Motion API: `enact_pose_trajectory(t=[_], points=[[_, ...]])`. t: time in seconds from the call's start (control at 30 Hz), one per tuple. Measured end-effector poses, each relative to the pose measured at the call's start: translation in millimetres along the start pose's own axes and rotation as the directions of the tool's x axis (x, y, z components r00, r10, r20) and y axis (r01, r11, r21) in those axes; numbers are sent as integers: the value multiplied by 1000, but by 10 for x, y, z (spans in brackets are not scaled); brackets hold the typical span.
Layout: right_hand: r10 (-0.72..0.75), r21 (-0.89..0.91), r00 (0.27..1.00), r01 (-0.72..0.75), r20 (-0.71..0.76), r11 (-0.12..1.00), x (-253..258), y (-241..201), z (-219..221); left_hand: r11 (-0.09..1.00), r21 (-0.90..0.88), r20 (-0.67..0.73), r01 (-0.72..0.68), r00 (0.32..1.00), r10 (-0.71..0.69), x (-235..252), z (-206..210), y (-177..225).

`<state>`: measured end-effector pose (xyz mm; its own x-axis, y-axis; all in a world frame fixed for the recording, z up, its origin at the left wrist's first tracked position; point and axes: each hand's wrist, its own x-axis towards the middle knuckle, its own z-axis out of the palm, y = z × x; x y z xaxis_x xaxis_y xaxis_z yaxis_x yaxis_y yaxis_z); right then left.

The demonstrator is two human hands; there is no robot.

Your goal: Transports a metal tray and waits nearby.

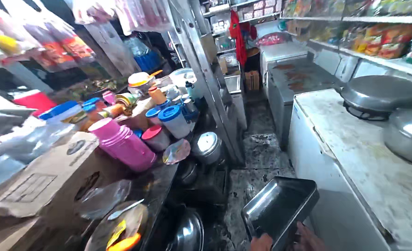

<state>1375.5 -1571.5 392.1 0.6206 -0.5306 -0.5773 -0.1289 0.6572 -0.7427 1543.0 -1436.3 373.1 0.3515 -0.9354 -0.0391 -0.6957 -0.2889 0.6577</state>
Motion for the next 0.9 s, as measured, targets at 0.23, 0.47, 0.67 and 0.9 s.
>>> enact_pose_trajectory(t=[0.23, 0.47, 0.67, 0.9], points=[[16, -64, 991, -25, -131, 998, 1576, -1706, 149, 981, 112, -212, -160, 960, 181, 2037, -414, -90], [-82, -28, 943, 77, -322, 997, 3599, -3084, 261, 928, 221, -338, -301, 868, 362, 4487, -623, -660], [-278, -66, 863, 276, -421, 959, 4800, -4547, 153, 882, 149, -245, -448, 847, 472, 6624, -1112, -599], [-458, -74, 804, 467, -380, 881, 6449, -6034, -148, 821, 185, -242, -541, 784, 571, 9029, -1545, -634]])
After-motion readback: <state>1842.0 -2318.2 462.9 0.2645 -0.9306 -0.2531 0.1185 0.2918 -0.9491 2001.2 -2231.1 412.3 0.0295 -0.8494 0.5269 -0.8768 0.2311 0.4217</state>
